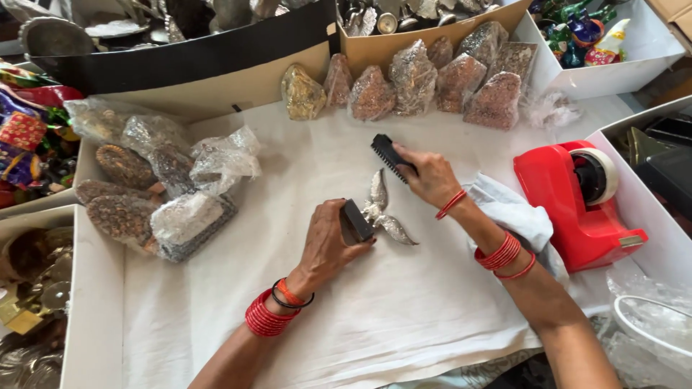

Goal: The person wipes a silver-colored bird figurine and a small black rectangular box with a white cloth, handling each item carefully on a table surrounded by wrapped decorative objects.

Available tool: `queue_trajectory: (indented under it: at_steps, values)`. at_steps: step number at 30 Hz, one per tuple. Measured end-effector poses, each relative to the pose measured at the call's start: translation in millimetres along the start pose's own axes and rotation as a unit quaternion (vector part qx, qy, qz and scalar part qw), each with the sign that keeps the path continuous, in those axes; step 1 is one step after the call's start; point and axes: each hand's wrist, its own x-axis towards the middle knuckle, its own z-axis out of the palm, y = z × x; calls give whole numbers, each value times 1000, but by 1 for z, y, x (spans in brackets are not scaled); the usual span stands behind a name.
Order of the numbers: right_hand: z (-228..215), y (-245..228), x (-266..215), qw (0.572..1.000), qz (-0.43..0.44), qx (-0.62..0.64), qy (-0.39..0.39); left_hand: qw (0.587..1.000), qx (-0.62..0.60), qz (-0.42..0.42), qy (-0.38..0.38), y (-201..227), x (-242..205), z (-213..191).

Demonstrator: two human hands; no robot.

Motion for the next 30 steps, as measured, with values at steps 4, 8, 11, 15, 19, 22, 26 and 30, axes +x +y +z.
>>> queue_trajectory:
  at_steps: [4,8,11,15,19,22,26,30]
  values:
    - [-47,13,5,983,156,-83,-48,999,-32,12,20,-13,-3,-1]
    - [-96,47,-10,975,125,-183,18,991,-34,-131,1,-26,3,-16]
    - [-142,28,-14,969,182,-107,-126,987,-63,-144,-8,-23,6,-26]
    - [-155,23,-43,936,203,-62,-281,996,-17,-90,13,-22,3,-24]
    - [-141,40,-76,956,84,-68,-272,994,-14,-108,-17,-28,-2,-21]
    - [-146,22,-71,949,143,-116,-256,994,-19,-100,-35,-28,-4,-23]
    - [-170,-33,-45,955,217,-135,-152,997,-21,-52,-46,-29,-2,-20]
    - [-136,-38,-30,982,178,61,21,998,-20,-41,-38,-25,-5,-23]
